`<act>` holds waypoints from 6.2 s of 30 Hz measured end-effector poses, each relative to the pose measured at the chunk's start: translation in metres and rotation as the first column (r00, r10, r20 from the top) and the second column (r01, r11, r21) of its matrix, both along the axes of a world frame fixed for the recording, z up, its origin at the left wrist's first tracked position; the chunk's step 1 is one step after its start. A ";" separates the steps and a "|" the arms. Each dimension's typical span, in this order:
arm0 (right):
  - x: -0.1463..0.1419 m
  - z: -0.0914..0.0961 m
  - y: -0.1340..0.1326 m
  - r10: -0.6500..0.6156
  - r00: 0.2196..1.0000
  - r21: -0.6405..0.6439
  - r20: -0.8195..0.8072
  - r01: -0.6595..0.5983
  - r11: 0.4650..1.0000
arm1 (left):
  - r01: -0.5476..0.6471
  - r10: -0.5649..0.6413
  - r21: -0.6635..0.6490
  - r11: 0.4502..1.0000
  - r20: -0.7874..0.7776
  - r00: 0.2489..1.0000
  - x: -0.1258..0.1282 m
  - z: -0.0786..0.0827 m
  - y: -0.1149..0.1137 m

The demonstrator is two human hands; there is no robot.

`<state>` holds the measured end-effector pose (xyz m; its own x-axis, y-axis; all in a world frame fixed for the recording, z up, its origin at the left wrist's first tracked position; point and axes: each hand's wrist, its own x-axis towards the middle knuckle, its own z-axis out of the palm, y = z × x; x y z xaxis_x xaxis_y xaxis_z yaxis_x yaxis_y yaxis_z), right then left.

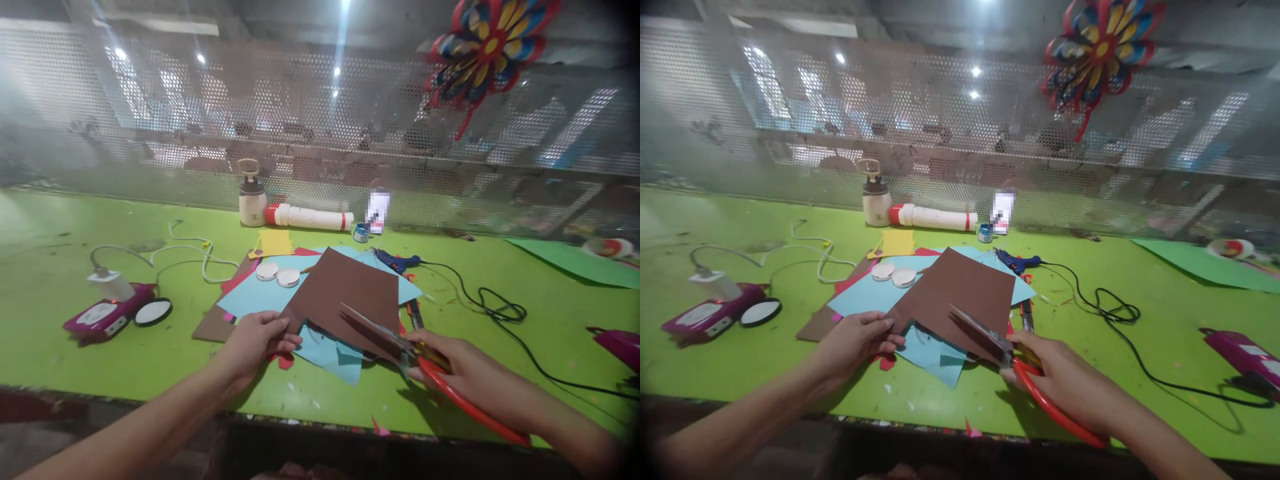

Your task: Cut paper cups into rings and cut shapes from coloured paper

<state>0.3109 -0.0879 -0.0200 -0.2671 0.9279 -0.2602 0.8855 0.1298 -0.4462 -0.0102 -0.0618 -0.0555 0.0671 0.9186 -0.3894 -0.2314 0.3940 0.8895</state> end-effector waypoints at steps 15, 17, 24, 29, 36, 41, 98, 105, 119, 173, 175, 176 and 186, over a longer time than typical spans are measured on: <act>-0.042 0.031 0.017 0.106 0.941 -0.380 -0.323 -0.231 0.896 | 0.041 -0.056 0.083 0.996 0.179 0.982 -0.003 -0.005 -0.006; -0.051 0.037 0.020 0.103 0.936 -0.385 -0.336 -0.236 0.892 | 0.053 -0.067 0.082 0.995 0.181 0.981 -0.003 -0.005 -0.006; -0.063 0.052 0.030 0.061 0.934 -0.437 -0.351 -0.222 0.872 | 0.092 -0.105 0.065 0.994 0.240 0.965 -0.008 -0.008 -0.005; -0.060 0.042 0.036 0.096 0.923 -0.439 -0.374 -0.267 0.858 | 0.115 -0.125 0.054 0.992 0.251 0.960 -0.009 -0.008 -0.005; -0.060 0.027 0.039 0.073 0.903 -0.406 -0.424 -0.261 0.876 | 0.103 -0.108 0.032 0.994 0.242 0.964 -0.006 -0.009 -0.005; -0.069 0.026 0.033 0.110 0.912 -0.290 -0.395 -0.237 0.927 | 0.077 -0.085 0.048 0.996 0.205 0.975 -0.004 -0.009 -0.006; -0.074 0.027 0.024 0.128 0.940 -0.128 -0.316 -0.175 0.976 | 0.080 -0.088 0.055 0.995 0.158 0.984 -0.003 -0.005 -0.007; -0.079 0.015 0.034 0.203 0.904 -0.189 -0.376 -0.290 0.938 | 0.075 -0.077 0.020 0.997 0.200 0.977 -0.004 -0.005 -0.005; -0.029 0.034 0.023 -0.039 0.999 0.206 0.032 0.032 0.978 | 0.039 -0.066 0.133 0.990 0.201 0.977 -0.017 0.001 -0.016; 0.009 -0.045 0.042 -0.252 0.949 0.561 0.187 0.108 0.821 | 0.242 0.047 0.510 0.825 -0.489 0.871 -0.012 0.028 0.064; 0.008 -0.044 0.039 -0.233 0.957 0.570 0.175 0.095 0.816 | 0.191 0.120 0.572 0.797 -0.461 0.879 -0.012 0.035 0.067; 0.006 -0.042 0.037 -0.218 0.962 0.576 0.167 0.084 0.813 | 0.183 0.140 0.591 0.785 -0.458 0.878 -0.011 0.037 0.068; -0.071 -0.014 0.035 0.235 0.953 0.564 0.189 -0.301 0.769 | 0.088 0.085 0.566 0.820 -0.272 0.959 -0.007 0.038 0.079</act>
